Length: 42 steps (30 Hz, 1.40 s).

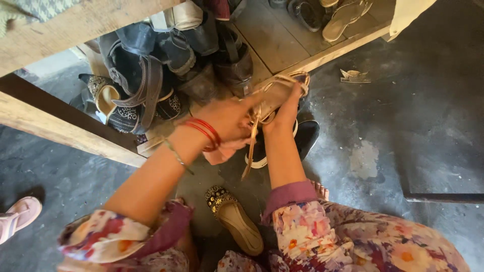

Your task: Cleaning and wiping different pairs of shoes stored on a wooden shelf using a pink cloth.

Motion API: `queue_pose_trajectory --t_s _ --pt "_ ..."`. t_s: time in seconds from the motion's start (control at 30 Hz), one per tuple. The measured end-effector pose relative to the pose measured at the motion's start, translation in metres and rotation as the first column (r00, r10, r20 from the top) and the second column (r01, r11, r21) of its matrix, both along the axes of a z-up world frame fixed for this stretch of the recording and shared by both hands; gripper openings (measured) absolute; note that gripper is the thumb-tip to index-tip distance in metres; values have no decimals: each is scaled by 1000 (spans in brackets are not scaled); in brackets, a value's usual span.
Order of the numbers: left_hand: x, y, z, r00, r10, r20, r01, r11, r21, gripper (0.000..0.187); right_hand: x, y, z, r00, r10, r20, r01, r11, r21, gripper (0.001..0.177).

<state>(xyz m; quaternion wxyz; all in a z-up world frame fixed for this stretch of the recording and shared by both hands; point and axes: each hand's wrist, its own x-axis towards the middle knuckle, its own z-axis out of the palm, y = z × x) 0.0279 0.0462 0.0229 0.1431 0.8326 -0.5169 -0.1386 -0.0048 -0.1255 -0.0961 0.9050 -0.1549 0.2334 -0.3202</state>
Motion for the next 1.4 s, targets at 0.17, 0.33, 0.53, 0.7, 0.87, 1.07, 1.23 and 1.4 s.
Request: queue_pose_trajectory --t_s 0.17,0.33,0.53,0.7,0.87,1.07,1.23,1.4 --pt "-1 -17 -25 995 -23 94 35 992 -121 58 -6 -13 -20 999 42 -17 -40 993 115 59" --pt "-8 -33 -23 991 18 136 5 985 -170 41 -13 -24 -20 995 65 -76 -50 982 182 49" --pt "-12 -54 -24 980 96 172 -61 979 -196 32 -25 -19 -4 1000 10 -21 -5 972 233 46" --pt "-5 -76 -70 982 168 87 -149 970 -194 32 -54 3 54 928 -228 -295 248 968 30 49" --pt "20 -126 -108 964 263 -37 -263 928 -263 40 -52 -20 28 868 -381 -317 366 924 -110 63" --pt "85 -194 -136 868 454 -199 -495 807 -322 25 -53 -39 -1 857 -452 -245 380 878 -292 63" --pt "107 -198 -133 786 571 -238 -618 704 -349 39 -55 -51 -9 833 -442 -332 331 880 -341 62" --pt "102 -187 -163 775 598 -204 -628 762 -157 61 -52 -59 -35 840 -425 -336 299 881 -366 58"
